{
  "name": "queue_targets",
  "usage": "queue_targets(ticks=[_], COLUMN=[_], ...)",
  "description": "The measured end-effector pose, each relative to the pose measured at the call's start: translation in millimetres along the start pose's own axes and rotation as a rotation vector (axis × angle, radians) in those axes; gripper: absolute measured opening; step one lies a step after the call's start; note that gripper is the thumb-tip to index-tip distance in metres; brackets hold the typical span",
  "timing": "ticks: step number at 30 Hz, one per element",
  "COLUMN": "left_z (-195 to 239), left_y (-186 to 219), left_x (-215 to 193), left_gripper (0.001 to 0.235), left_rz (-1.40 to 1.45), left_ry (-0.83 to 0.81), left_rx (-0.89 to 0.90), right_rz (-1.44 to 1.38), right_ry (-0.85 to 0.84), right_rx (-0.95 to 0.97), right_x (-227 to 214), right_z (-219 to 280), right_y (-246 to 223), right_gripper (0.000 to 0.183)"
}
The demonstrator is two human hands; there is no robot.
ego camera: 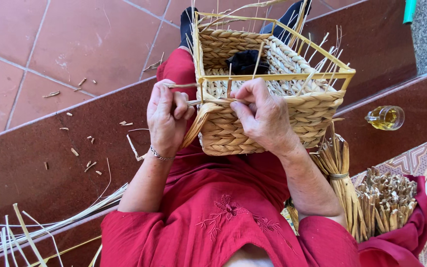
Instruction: The person weaves a rectangular basket by hand, interlacing dried palm strips through a rigid frame. They repeatedly pull strips through the weave, tighten them, and rotate the basket to continue the pattern.
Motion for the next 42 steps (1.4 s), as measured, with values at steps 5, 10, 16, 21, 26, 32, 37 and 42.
queue_targets(ticks=[5,10,16,21,26,32,37,42], left_z=[4.4,-6.6,-9.4,-20.1,-29.3,-46.4,-58.7,-68.4], left_y=[10.5,19.3,32.2,44.4,66.9,81.0,66.1,65.2], left_x=[-10.1,-14.8,-37.5,-67.3,-116.1,-159.1,-146.0,-132.6], left_gripper=[0.025,0.028,0.025,0.028,0.042,0.033,0.029,0.027], left_rz=[-0.146,-0.292,-0.181,-0.217,-0.081,-0.105,-0.2,-0.315], left_ry=[-0.012,0.006,0.07,0.085,0.033,0.078,0.153,0.203], left_rx=[0.076,0.058,-0.029,0.017,-0.021,-0.047,-0.112,-0.116], right_rz=[-0.289,-0.345,-0.351,-0.13,0.209,0.181,0.161,0.582], right_ry=[-0.008,0.444,0.823,0.747,0.604,0.564,0.742,0.666], right_rx=[-0.184,-0.215,0.174,0.704,1.093,1.345,1.423,1.129], right_x=[-25.4,-80.1,-104.0,-80.0,-39.3,6.7,38.6,51.1], right_z=[19.8,101.5,251.9,356.6,413.3,476.5,536.0,507.0], right_y=[7.1,46.8,168.2,245.1,282.6,299.5,291.3,305.8], right_gripper=[0.023,0.005,0.007,0.016,0.011,0.008,0.008,0.016])
Point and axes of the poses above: each hand's wrist, its own z-axis away from the middle knuckle, its own x-axis out of the palm, y = z × x, the point moved 3 cm from there along -z, towards the middle knuckle, and after that the axes turned 11 degrees about -y, right-handed, at the moved point
